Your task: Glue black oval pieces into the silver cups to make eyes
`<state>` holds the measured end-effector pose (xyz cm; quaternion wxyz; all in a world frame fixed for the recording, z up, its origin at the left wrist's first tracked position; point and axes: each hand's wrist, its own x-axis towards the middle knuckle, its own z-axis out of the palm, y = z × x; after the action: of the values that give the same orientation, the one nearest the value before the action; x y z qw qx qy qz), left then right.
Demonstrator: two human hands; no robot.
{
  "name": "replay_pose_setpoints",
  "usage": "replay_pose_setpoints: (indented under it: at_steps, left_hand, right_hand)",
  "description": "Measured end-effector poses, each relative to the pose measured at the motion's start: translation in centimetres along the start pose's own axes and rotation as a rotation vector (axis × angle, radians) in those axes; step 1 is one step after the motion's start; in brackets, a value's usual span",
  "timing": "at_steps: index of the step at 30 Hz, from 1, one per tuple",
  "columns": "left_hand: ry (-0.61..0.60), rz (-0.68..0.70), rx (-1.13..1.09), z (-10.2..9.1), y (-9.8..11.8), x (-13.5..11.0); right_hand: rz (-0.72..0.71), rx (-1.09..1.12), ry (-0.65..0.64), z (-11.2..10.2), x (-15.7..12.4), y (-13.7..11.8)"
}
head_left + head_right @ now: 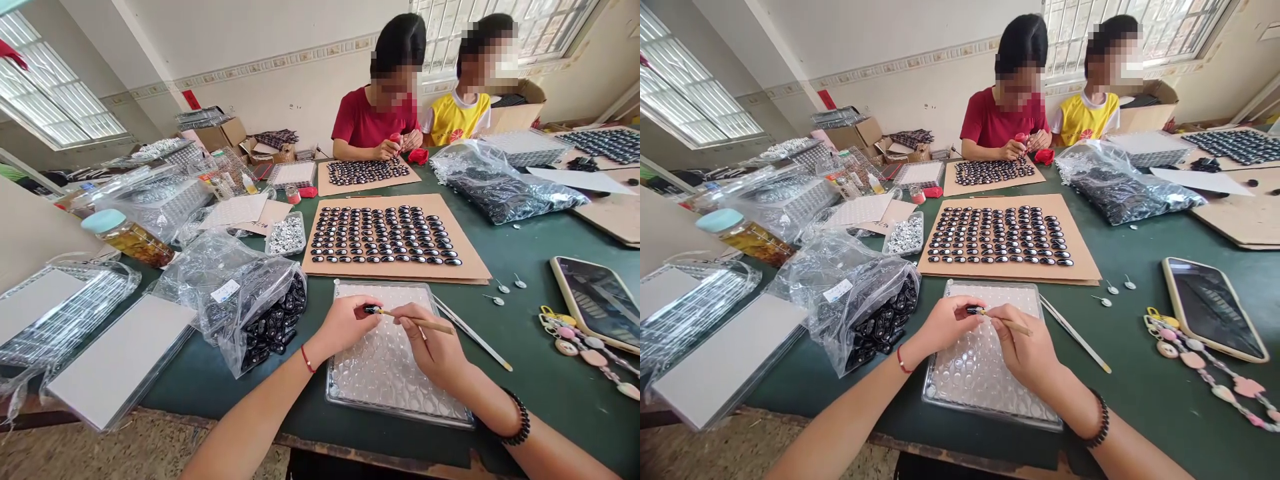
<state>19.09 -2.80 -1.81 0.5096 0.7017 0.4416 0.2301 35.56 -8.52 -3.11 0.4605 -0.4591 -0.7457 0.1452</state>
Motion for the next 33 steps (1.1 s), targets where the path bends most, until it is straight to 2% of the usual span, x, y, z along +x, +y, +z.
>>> replay_pose_setpoints:
  at_steps: [3,6,8,11,13,16,19,22,25,29,31,33]
  left_hand:
    - [-0.003,-0.037,-0.099,0.2,0.0,-0.1]
    - [0.078,-0.035,-0.138,0.7,0.1,-0.2]
    - [0.093,-0.007,-0.124,1.1,0.3,-0.3]
    - [0.065,0.047,-0.104,1.5,0.3,-0.5]
    - [0.044,0.052,-0.099,1.6,0.2,-0.6]
    - [0.001,0.026,-0.190,1.7,0.2,-0.5]
    - [0.014,0.037,-0.269,1.8,0.9,-0.6]
    - [0.003,0.028,-0.216,1.3,1.7,-1.2]
    - [0.090,0.071,0.118,-0.7,0.9,-2.7]
    - [0.478,0.199,0.882,-4.9,-3.2,-5.6]
    - [0.637,0.121,1.180,-6.7,-5.4,-6.7]
    - [0.649,0.059,1.339,-7.8,-6.8,-7.1]
  right_hand:
    - [-0.019,-0.042,-0.007,0.3,-0.1,-0.1]
    - [-0.020,-0.021,0.000,0.4,0.0,-0.4]
    - [0.096,0.124,0.028,0.4,0.5,-0.4]
    - [0.404,0.506,0.044,0.1,1.4,0.2]
    - [0.503,0.609,0.015,0.1,1.8,0.7]
    - [0.474,0.522,-0.037,0.6,1.9,0.7]
    - [0.467,0.567,-0.101,1.1,1.8,0.1]
    - [0.477,0.470,-0.073,0.6,2.0,0.0]
    - [0.456,0.305,-0.028,-1.2,2.7,1.3]
    - [0.431,0.064,0.053,-5.2,5.6,6.3]
    - [0.441,-0.158,0.130,-7.4,8.0,9.7]
    - [0.478,-0.235,0.161,-9.3,10.7,13.3]
